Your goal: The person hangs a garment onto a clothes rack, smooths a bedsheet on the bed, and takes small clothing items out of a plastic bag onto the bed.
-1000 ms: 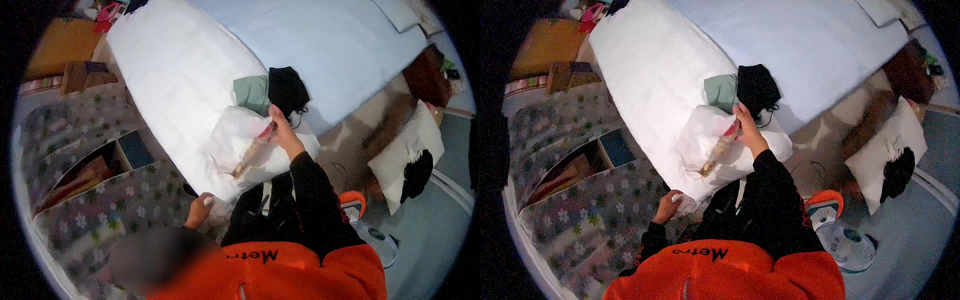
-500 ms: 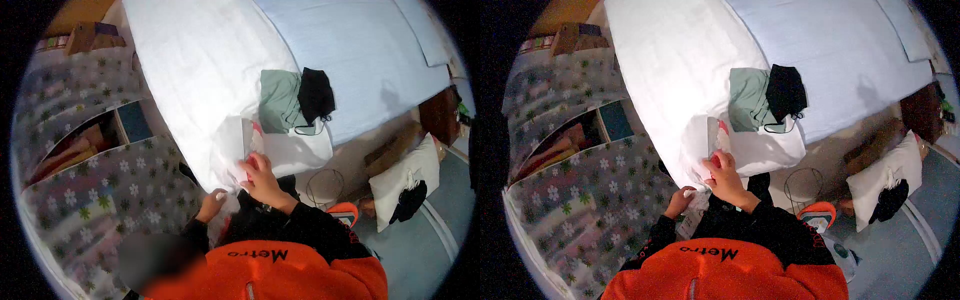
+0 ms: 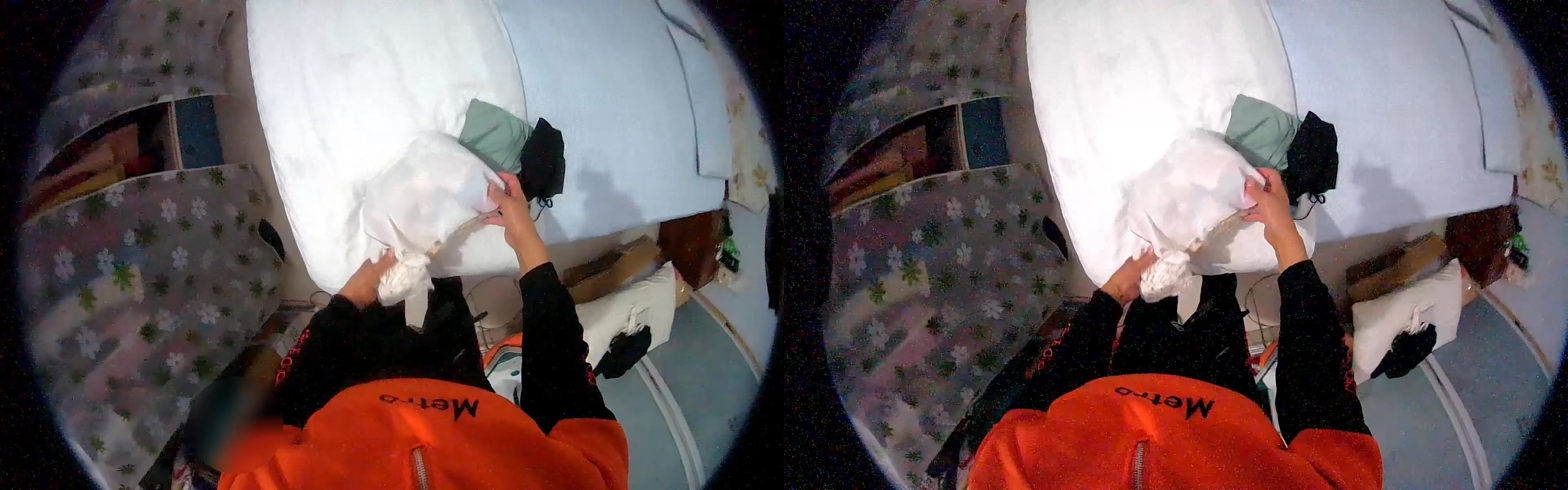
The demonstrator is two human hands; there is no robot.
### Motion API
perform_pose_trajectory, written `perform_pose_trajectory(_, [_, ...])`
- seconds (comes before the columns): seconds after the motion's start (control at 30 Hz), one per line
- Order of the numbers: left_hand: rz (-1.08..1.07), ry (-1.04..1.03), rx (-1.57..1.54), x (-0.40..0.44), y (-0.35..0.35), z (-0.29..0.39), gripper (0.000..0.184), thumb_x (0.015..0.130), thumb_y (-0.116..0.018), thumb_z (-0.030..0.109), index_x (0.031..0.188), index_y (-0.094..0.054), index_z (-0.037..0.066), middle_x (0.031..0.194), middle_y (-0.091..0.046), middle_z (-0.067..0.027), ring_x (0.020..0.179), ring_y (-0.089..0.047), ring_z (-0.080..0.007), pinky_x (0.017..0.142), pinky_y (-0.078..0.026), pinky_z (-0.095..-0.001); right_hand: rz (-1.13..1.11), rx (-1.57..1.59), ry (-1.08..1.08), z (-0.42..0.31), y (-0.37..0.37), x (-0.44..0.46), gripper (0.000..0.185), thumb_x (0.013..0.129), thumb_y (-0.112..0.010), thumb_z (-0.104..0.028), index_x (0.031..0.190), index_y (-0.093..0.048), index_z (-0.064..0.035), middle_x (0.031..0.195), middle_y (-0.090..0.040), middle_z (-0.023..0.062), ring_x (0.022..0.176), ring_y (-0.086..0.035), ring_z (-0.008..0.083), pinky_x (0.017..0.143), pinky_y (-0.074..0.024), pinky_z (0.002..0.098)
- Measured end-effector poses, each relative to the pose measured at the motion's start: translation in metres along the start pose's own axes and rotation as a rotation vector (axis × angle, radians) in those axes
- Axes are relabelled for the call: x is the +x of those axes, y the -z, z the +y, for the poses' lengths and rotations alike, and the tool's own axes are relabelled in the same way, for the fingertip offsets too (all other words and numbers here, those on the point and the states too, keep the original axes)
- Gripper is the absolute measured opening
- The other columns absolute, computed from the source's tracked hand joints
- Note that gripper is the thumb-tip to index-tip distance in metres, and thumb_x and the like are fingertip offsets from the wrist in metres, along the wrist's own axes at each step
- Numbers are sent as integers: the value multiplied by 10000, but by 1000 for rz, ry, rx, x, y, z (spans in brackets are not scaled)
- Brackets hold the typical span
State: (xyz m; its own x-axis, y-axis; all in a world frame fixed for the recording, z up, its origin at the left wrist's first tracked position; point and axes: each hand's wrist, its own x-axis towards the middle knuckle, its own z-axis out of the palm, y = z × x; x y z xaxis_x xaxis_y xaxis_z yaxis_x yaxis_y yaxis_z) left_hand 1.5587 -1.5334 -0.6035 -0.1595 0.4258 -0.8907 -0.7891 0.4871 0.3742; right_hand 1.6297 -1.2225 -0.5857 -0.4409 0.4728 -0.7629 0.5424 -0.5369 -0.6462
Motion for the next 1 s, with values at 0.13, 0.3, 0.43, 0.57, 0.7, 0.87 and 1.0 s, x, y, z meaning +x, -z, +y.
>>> perform_pose_trajectory(0.13, [-111,-158,62,2,4,28,454,960,-456,320,1192,-519,-66,1132,-605,-108,973,-574,-159,836,-445,-287,21,-102,93,3,-20,9,260,870,-593,-285,1027,-518,-92,902,-533,52,640,-577,159,431,-503,311])
perform_pose_trajectory(0.3, [-58,-121,-822,-12,8,51,375,892,-571,210,1172,-517,-32,1088,-612,-156,978,-613,-270,857,-508,-380,-26,-49,53,-27,-29,-7,224,896,-552,-274,1009,-522,-83,851,-547,49,669,-578,154,478,-528,323])
perform_pose_trajectory(0.43, [-121,-94,-777,-101,-21,114,323,875,-607,228,1080,-546,-15,925,-632,-129,780,-646,-233,656,-555,-353,-118,130,-61,-14,-11,-28,195,925,-511,-265,997,-565,-92,841,-577,32,678,-576,145,480,-511,296])
perform_pose_trajectory(0.57, [-46,-131,-566,-93,-42,108,180,875,-626,195,902,-597,19,777,-630,-73,652,-630,-185,573,-530,-305,55,-339,71,23,-11,-50,270,923,-513,-276,1098,-571,-78,946,-595,43,758,-575,141,586,-515,301])
perform_pose_trajectory(0.7, [-16,-109,-431,-63,-32,86,207,877,-621,152,989,-576,-16,859,-637,-88,719,-646,-190,616,-543,-316,-164,-103,320,5,-47,-102,344,882,-570,-216,1195,-542,-77,1062,-567,63,843,-554,161,713,-484,315])
perform_pose_trajectory(0.87, [-15,-269,74,-70,-17,76,282,890,-585,178,1047,-579,-56,918,-635,-97,785,-606,-162,684,-489,-288,-61,-735,855,24,-82,-112,320,817,-606,-113,1129,-571,-51,1025,-583,141,794,-569,227,698,-468,307])
perform_pose_trajectory(1.0, [118,-470,730,-77,18,43,221,823,-585,172,1017,-655,94,853,-667,-141,752,-631,-263,708,-482,-348,54,-713,878,19,-78,-98,159,778,-612,-65,930,-621,-20,846,-612,160,688,-586,286,642,-471,333])
